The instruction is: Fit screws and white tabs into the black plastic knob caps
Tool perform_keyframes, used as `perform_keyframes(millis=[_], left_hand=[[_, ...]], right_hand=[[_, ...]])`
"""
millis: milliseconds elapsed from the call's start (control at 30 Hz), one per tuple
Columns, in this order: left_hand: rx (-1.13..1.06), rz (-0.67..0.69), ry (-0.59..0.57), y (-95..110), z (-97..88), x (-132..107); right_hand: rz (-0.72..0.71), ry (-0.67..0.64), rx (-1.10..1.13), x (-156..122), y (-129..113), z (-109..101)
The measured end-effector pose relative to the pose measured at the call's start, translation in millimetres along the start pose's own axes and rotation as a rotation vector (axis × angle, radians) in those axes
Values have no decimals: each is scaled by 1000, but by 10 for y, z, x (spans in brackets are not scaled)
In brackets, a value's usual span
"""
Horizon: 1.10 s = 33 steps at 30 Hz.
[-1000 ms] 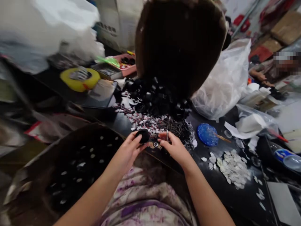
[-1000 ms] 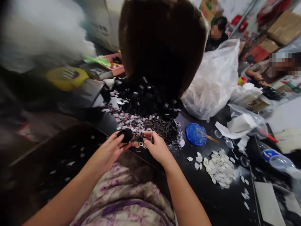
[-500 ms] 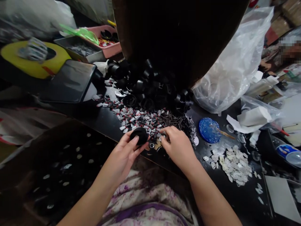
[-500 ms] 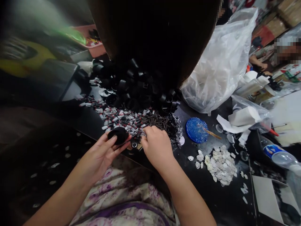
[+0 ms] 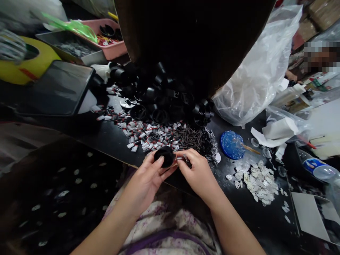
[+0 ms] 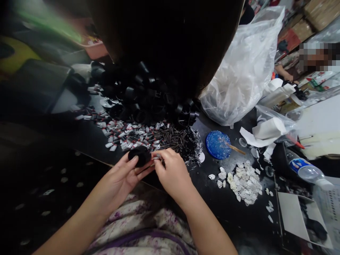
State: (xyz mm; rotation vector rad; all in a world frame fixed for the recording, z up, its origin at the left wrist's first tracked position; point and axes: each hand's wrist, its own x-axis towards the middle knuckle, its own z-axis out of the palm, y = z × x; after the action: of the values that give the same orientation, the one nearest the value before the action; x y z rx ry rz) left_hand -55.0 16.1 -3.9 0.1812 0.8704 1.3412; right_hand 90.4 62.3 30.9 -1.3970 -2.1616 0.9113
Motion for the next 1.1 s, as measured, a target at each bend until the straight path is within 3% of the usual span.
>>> perform_keyframes(millis=[133,267,367,467,633,833,967,1100], left_hand=[[0,12,-15,-57,2,-27],[78,107,11,-96,3,-6],[85,63,-15,-134,12,3],[97,62,1,-174,1,11],[144,66,-27,-209,-49,37],[219,41,13,-216,-57,3],[301,-2,9,-187,-71,-61],[343,-32,68,-160,-109,20]], right_hand=[[-23,4,127,-72,-27,-46],[-26,-43,-10,-119,1,-74],[-42,-21,-72,-147,37,-83],[-28,2,26,-172,56,-110],[-23,-124,-95,-187,61,-155],[36,-122,17,-185,43,-173],[23,-189,-112,-202,-8,-236],[31,-103,-80,-229,-16,-252]])
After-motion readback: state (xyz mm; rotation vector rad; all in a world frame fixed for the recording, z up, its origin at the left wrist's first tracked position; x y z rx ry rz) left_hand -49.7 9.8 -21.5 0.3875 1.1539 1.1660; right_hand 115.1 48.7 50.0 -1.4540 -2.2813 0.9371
